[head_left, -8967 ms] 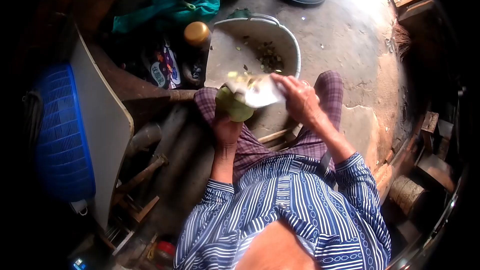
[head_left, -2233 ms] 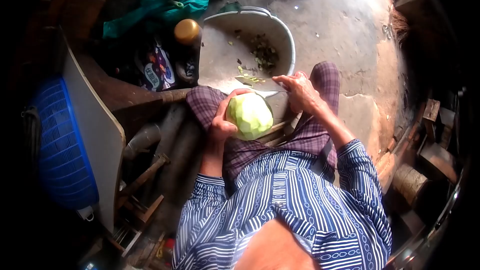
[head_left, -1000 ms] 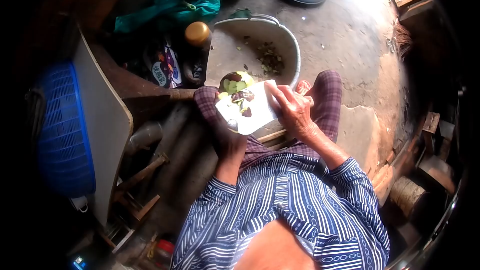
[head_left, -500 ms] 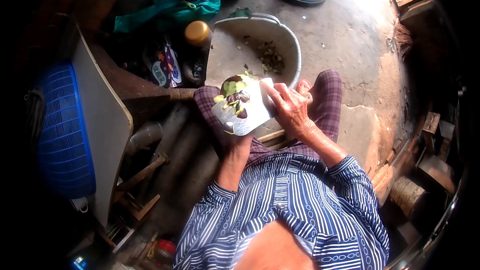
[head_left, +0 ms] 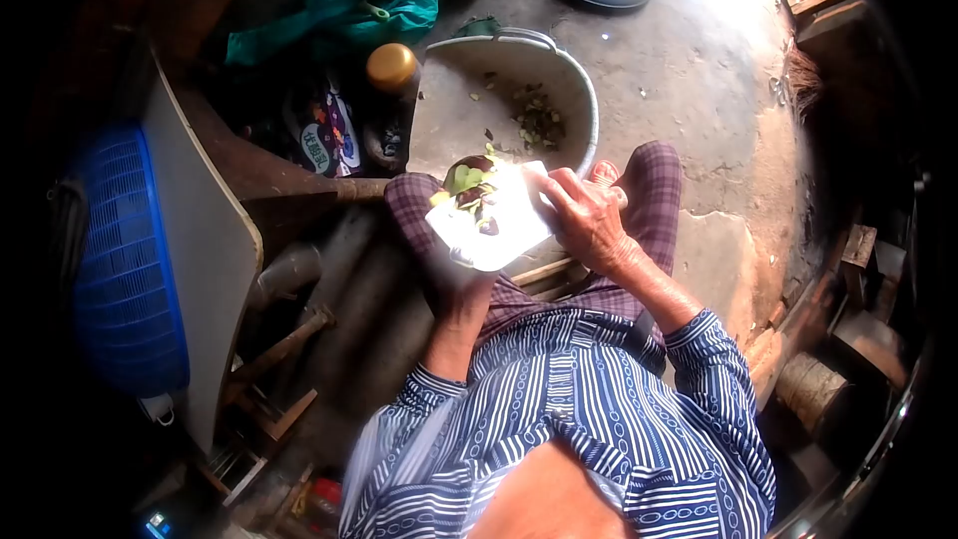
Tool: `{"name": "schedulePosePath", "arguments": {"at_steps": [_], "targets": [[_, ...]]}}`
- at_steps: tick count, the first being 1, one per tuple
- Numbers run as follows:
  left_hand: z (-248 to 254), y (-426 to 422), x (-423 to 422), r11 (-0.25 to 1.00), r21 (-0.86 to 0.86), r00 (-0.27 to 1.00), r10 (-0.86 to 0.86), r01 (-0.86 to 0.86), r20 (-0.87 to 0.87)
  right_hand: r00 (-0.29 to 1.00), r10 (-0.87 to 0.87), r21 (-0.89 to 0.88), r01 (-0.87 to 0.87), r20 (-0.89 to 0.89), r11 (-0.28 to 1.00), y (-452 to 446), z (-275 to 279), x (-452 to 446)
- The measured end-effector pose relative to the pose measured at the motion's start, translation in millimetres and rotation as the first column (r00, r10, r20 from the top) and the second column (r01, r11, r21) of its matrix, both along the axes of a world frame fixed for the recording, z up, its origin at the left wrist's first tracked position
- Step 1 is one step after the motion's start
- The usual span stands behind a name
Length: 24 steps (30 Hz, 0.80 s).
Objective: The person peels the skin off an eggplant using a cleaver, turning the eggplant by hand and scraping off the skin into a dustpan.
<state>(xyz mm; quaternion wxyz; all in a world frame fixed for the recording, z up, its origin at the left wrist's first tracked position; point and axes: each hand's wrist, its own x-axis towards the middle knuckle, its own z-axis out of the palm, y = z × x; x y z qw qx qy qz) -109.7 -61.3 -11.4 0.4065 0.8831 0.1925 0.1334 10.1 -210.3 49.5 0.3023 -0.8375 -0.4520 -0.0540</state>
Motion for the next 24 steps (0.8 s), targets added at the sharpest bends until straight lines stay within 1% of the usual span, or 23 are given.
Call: {"name": "schedulePosePath", "arguments": {"at_steps": [1, 2, 6, 8, 9, 11, 12, 13, 14, 15, 17, 18, 19, 20, 21, 22, 24], "targets": [[-4, 2, -2, 0.986, 0.169, 1.000, -0.017, 0.018, -0.005, 1.000, 0.027, 0.019, -0.027, 0.010, 0.999, 1, 2, 0], [-8, 4, -5, 0.942, 0.335, 1.000, -0.023, 0.024, -0.008, 1.000, 0.026, 0.022, -0.026, 0.008, 0.999, 2, 4, 0], [-10, 4, -7, 0.925, 0.376, 0.998, -0.039, 0.056, -0.053, 0.999, 0.034, 0.027, -0.035, 0.003, 0.999, 2, 5, 1], [-3, 3, -6, 0.920, 0.385, 0.997, -0.048, 0.065, -0.056, 0.999, 0.038, 0.025, -0.038, 0.012, 0.999, 2, 5, 2], [1, 3, -6, 0.942, 0.327, 0.996, -0.054, 0.076, -0.075, 0.999, 0.036, 0.017, -0.036, 0.005, 0.999, 2, 7, 3], [15, 2, 1, 0.961, 0.265, 0.994, -0.062, 0.086, -0.095, 0.999, 0.035, 0.007, -0.035, -0.004, 0.999, 0, 5, 5], [21, 1, 9, 0.963, -0.269, 1.000, -0.012, 0.012, 0.005, 0.999, -0.004, -0.031, 0.002, -0.053, 1.000, -2, -3, 9], [24, 0, 8, 0.356, -0.930, 0.988, 0.087, 0.087, 0.126, 0.994, -0.044, -0.070, 0.038, -0.098, 0.997, -5, -11, 14], [28, -1, 6, -0.504, -0.855, 0.930, 0.359, 0.121, -0.080, 0.982, -0.093, -0.138, 0.070, -0.166, 0.988, -11, -23, 22], [21, 3, 4, -0.510, -0.857, 0.946, 0.307, 0.075, -0.101, 0.939, -0.148, -0.202, 0.087, -0.309, 0.975, -16, -41, 30], [20, 6, 6, -0.492, -0.869, 0.965, 0.249, 0.054, -0.081, 0.949, -0.115, -0.179, 0.063, -0.294, 0.982, -20, -46, 36], [20, 6, 9, -0.451, -0.892, 0.949, 0.297, 0.038, -0.109, 0.946, -0.130, -0.189, 0.075, -0.298, 0.979, -23, -47, 32], [20, 4, 11, -0.413, -0.910, 0.930, 0.339, 0.014, -0.140, 0.945, -0.130, -0.193, 0.073, -0.300, 0.978, -21, -32, 26], [29, 9, 16, -0.558, -0.808, 0.950, 0.312, 0.186, 0.004, 0.963, -0.064, -0.185, 0.015, -0.264, 0.983, -18, -15, 22], [39, 4, 22, -0.367, -0.917, 0.940, 0.340, 0.158, 0.025, 0.975, 0.002, -0.178, -0.043, -0.222, 0.983, -15, -2, 20], [25, 8, 20, -0.367, -0.916, 0.941, 0.339, 0.158, 0.027, 0.985, 0.063, -0.133, -0.084, -0.161, 0.987, -11, 5, 17], [-27, 23, 6, -0.374, -0.926, 0.905, 0.408, 0.047, -0.119, 0.986, 0.121, -0.101, -0.133, -0.118, 0.986, -4, 18, 13]]}}
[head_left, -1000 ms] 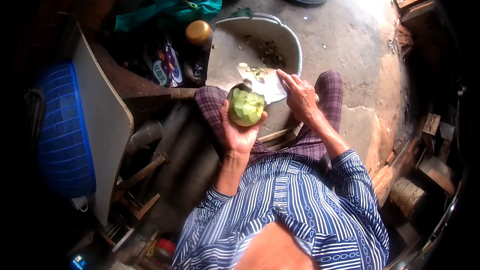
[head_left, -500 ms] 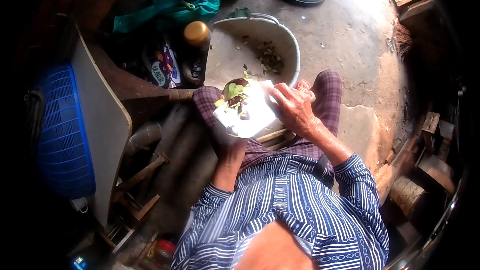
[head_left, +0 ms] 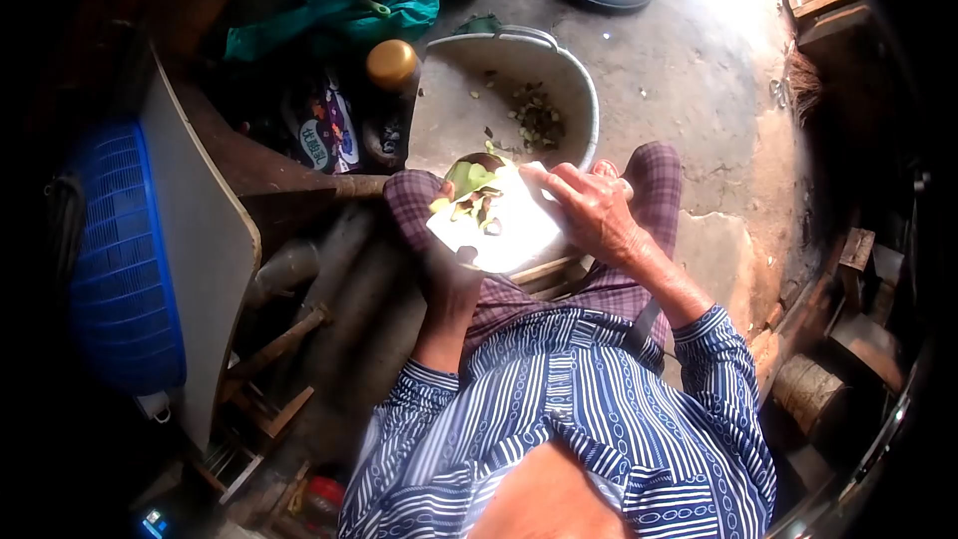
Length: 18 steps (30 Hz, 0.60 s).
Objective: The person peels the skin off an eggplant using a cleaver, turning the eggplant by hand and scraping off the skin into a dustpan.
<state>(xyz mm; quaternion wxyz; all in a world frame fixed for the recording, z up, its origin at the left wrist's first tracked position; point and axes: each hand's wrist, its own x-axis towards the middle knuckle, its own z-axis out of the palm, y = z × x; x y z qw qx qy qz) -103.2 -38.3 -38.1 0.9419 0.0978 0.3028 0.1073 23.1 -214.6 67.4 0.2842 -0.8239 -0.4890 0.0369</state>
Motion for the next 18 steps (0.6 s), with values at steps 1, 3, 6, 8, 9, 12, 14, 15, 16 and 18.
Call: {"name": "schedulePosePath", "arguments": {"at_steps": [1, 3, 6, 8, 9, 12, 14, 15, 16, 18], "targets": [[-3, 0, -5, 0.996, 0.077, 0.998, -0.029, 0.033, -0.057, 1.000, 0.011, 0.025, -0.011, 0.002, 1.000, 2, 1, -1], [-11, 0, -11, 0.982, 0.171, 0.991, -0.066, 0.085, -0.117, 1.000, 0.010, 0.024, -0.010, -0.001, 1.000, 2, 0, -1], [-12, -4, -12, 0.915, 0.363, 0.976, -0.112, 0.175, -0.189, 1.000, 0.008, 0.016, -0.008, 0.005, 1.000, 2, 0, 1], [8, -13, -10, 0.709, 0.668, 0.972, -0.126, 0.227, -0.196, 0.999, -0.018, -0.009, 0.018, -0.034, 1.000, -1, -4, 4], [25, -12, -4, 0.863, 0.477, 0.986, -0.148, 0.165, -0.073, 0.996, -0.041, -0.027, 0.039, -0.078, 0.999, -3, -10, 8], [48, -4, 0, 0.956, 0.216, 0.975, -0.216, 0.199, 0.056, 0.928, -0.220, -0.273, 0.138, -0.299, 0.952, -15, -42, 29], [48, -1, -2, 0.954, 0.225, 0.967, -0.227, 0.197, 0.117, 0.929, -0.249, -0.317, 0.157, -0.274, 0.935, -18, -50, 32], [48, 0, -1, 0.955, 0.225, 0.968, -0.223, 0.193, 0.116, 0.930, -0.245, -0.317, 0.152, -0.276, 0.936, -21, -51, 30], [47, 1, 0, 0.962, 0.217, 0.977, -0.190, 0.165, 0.099, 0.929, -0.222, -0.269, 0.142, -0.297, 0.952, -17, -41, 24], [46, 4, 1, 0.968, 0.208, 0.977, -0.168, 0.139, 0.133, 0.953, -0.156, -0.151, 0.120, -0.260, 0.981, -11, -20, 10]]}}
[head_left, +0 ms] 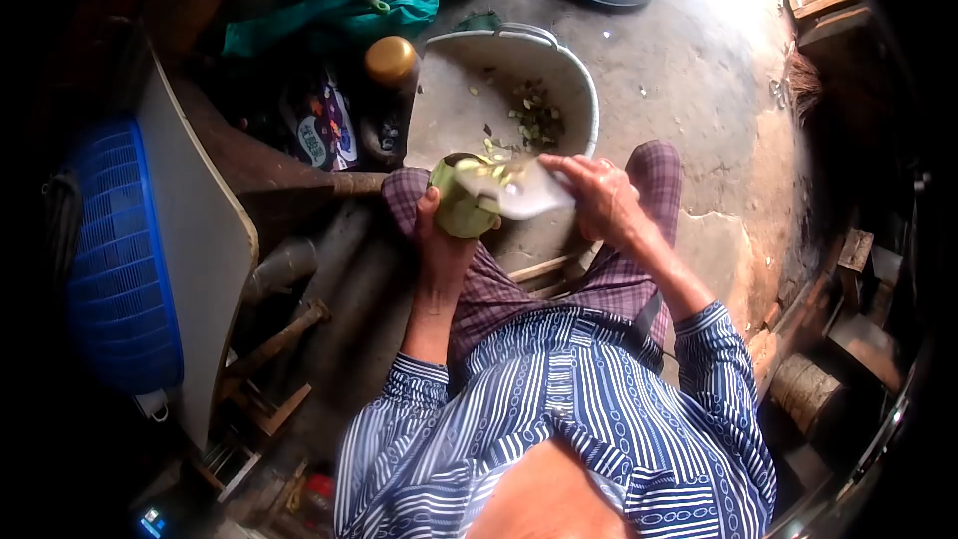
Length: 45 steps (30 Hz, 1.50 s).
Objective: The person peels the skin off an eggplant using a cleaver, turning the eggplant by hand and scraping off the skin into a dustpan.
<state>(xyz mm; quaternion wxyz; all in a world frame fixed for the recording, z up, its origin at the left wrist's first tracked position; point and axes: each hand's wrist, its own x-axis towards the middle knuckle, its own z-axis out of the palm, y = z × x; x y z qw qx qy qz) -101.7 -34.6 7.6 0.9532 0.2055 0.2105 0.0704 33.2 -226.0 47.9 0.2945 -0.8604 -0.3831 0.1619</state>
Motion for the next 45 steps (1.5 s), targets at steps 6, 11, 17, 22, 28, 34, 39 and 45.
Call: {"name": "schedulePosePath", "arguments": {"at_steps": [6, 11, 17, 22, 28, 34, 39, 45], "targets": [[-52, -7, -19, 0.966, 0.183, 0.975, 0.200, -0.180, -0.096, 0.979, 0.103, 0.091, -0.120, 0.175, 0.989, 15, 27, -14], [-5, -13, -9, 0.984, 0.042, 0.983, 0.175, -0.173, -0.051, 0.978, 0.091, 0.123, -0.115, 0.185, 0.986, 13, 23, -12], [6, -6, -4, 0.974, -0.173, 0.983, -0.123, 0.147, 0.139, 0.988, -0.095, -0.069, 0.087, -0.119, 0.994, -1, -29, 12], [-15, -4, -7, 0.999, 0.007, 0.997, -0.036, 0.035, 0.067, 0.985, 0.139, 0.068, -0.147, 0.104, 0.987, 5, 19, -3], [-64, 6, -37, 0.998, -0.058, 0.994, 0.019, -0.025, -0.105, 0.971, 0.198, 0.089, -0.210, 0.130, 0.974, 12, 31, -5], [2, -5, -13, 0.996, 0.041, 0.990, -0.080, 0.085, -0.119, 0.995, 0.090, 0.116, -0.095, 0.047, 0.989, 1, -10, 7], [-2, 1, -6, 0.988, 0.043, 0.989, -0.143, 0.145, -0.049, 0.999, 0.003, -0.146, -0.009, -0.036, 0.989, -7, -41, 22], [20, 0, 6, 0.935, -0.264, 0.962, -0.264, 0.238, -0.069, 0.944, 0.268, 0.051, -0.283, 0.195, 0.958, 7, 25, -3]]}}
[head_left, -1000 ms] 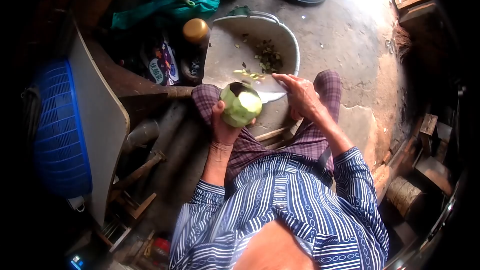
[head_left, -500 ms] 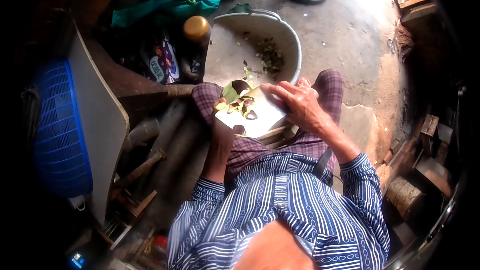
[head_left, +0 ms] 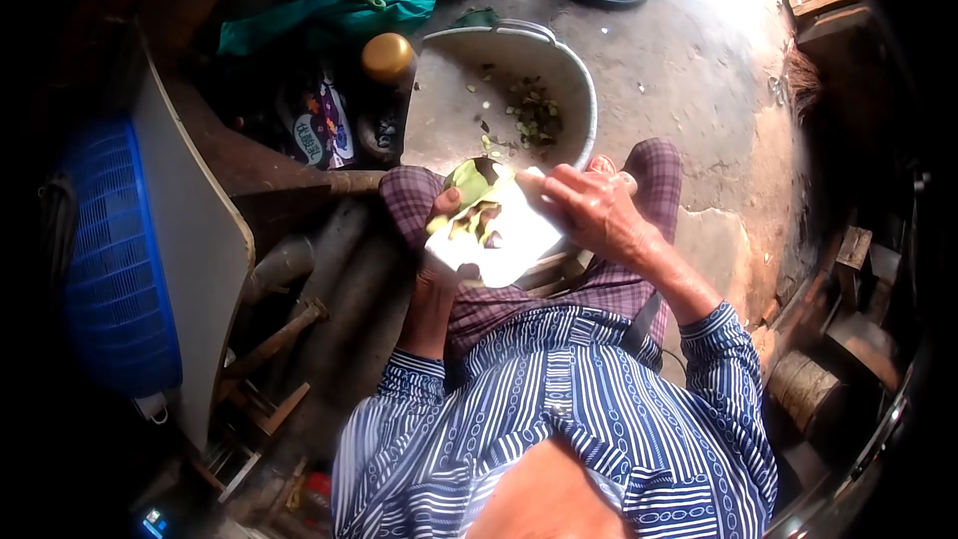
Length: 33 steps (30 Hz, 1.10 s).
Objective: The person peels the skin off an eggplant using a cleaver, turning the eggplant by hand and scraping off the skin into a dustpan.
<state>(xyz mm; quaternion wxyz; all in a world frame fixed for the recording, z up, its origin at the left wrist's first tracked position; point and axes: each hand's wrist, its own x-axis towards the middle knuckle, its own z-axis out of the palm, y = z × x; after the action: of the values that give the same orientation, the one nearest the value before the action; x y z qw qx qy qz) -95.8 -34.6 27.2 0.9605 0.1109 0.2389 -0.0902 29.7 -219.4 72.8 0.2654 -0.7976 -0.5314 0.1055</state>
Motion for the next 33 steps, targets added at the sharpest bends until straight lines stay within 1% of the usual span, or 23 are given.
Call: {"name": "schedulePosePath", "arguments": {"at_steps": [2, 3, 4, 6, 7, 8, 10, 11, 12, 13, 14, 16, 17, 18, 19, 20, 22, 23, 24, 26, 30, 31, 33], "targets": [[-5, -2, 1, 0.996, 0.075, 0.999, 0.053, -0.053, 0.005, 0.999, 0.041, 0.002, -0.041, 0.010, 0.999, 2, 6, -3], [-5, -5, 0, 0.984, 0.148, 0.992, 0.109, -0.098, -0.067, 0.999, 0.034, 0.027, -0.035, 0.020, 0.999, 3, 6, -3], [-6, -6, 2, 0.984, 0.149, 0.992, 0.110, -0.099, -0.067, 0.999, 0.026, 0.050, -0.028, 0.029, 0.998, 3, 6, -3], [-8, -7, 5, 0.980, 0.173, 0.988, 0.121, -0.103, -0.099, 0.999, 0.009, 0.036, -0.010, 0.032, 0.999, 2, 4, -4], [-6, -5, 3, 0.982, 0.165, 0.994, 0.101, -0.091, -0.051, 0.999, -0.009, 0.025, 0.008, 0.037, 1.000, 3, 2, -4], [-7, -3, 3, 0.982, 0.164, 0.994, 0.101, -0.092, -0.051, 0.999, -0.008, 0.024, 0.007, 0.037, 1.000, 3, 1, -4], [-8, 0, 3, 0.995, 0.097, 1.000, 0.028, -0.027, -0.010, 0.998, -0.027, 0.045, 0.024, 0.052, 0.999, 2, -1, -4], [-6, -3, 4, 0.995, 0.067, 0.997, 0.071, -0.070, -0.013, 0.997, -0.048, 0.037, 0.046, 0.065, 0.998, 2, -3, -4], [-22, 4, 0, 0.996, 0.076, 0.991, 0.045, -0.055, 0.128, 0.994, -0.069, 0.030, 0.067, 0.079, 0.997, 2, -6, -3], [-17, -1, 1, 0.920, 0.388, 0.998, 0.054, -0.059, 0.024, 0.994, -0.084, 0.027, 0.083, 0.067, 0.996, 2, -13, 0], [-13, -6, 0, 0.751, 0.660, 0.993, 0.094, -0.023, -0.073, 0.989, -0.146, -0.026, 0.146, -0.005, 0.989, 1, -15, 3], [-8, -4, -2, 0.784, 0.611, 0.993, 0.069, -0.110, 0.091, 0.955, -0.265, -0.159, 0.244, -0.132, 0.957, -3, -36, 19], [0, -3, -1, 0.786, 0.613, 0.996, 0.047, -0.083, 0.075, 0.948, -0.304, -0.215, 0.278, -0.095, 0.936, -6, -48, 25], [3, -2, -2, 0.787, 0.615, 0.998, 0.026, -0.055, 0.056, 0.952, -0.296, -0.209, 0.273, -0.085, 0.939, -11, -56, 27], [-1, 0, -3, 0.778, 0.626, 0.998, 0.015, -0.052, 0.065, 0.954, -0.283, -0.161, 0.266, -0.094, 0.950, -11, -51, 25], [-5, 0, -3, 0.787, 0.609, 0.994, 0.046, -0.100, 0.103, 0.957, -0.270, -0.113, 0.258, -0.105, 0.959, -13, -44, 19], [-21, 1, -1, 0.783, 0.603, 0.982, 0.052, -0.153, 0.182, 0.981, -0.192, -0.075, 0.188, -0.038, 0.979, -9, -28, 7], [-26, 4, 3, 0.833, 0.536, 0.985, 0.059, -0.137, 0.159, 0.987, -0.159, -0.103, 0.157, -0.012, 0.982, -5, -13, 1], [-29, 7, 1, 0.905, 0.405, 0.954, 0.003, -0.131, 0.301, 0.995, -0.103, -0.054, 0.104, 0.015, 0.993, -4, -7, -3], [-26, -3, 5, 0.832, 0.516, 0.969, 0.097, -0.204, 0.228, 0.998, -0.064, 0.010, 0.064, 0.016, 0.998, -1, -1, -7], [-30, -1, 3, 0.792, 0.580, 0.965, 0.044, -0.192, 0.258, 0.996, -0.082, 0.017, 0.082, -0.017, 0.996, 0, -2, -7], [-24, -3, 4, 0.805, 0.565, 0.972, 0.059, -0.181, 0.227, 0.996, -0.082, 0.016, 0.082, -0.017, 0.996, 0, -3, -6], [-30, 1, 2, 0.817, 0.553, 0.976, 0.051, -0.164, 0.214, 0.995, -0.095, 0.013, 0.095, -0.022, 0.995, -2, -6, -5]]}}
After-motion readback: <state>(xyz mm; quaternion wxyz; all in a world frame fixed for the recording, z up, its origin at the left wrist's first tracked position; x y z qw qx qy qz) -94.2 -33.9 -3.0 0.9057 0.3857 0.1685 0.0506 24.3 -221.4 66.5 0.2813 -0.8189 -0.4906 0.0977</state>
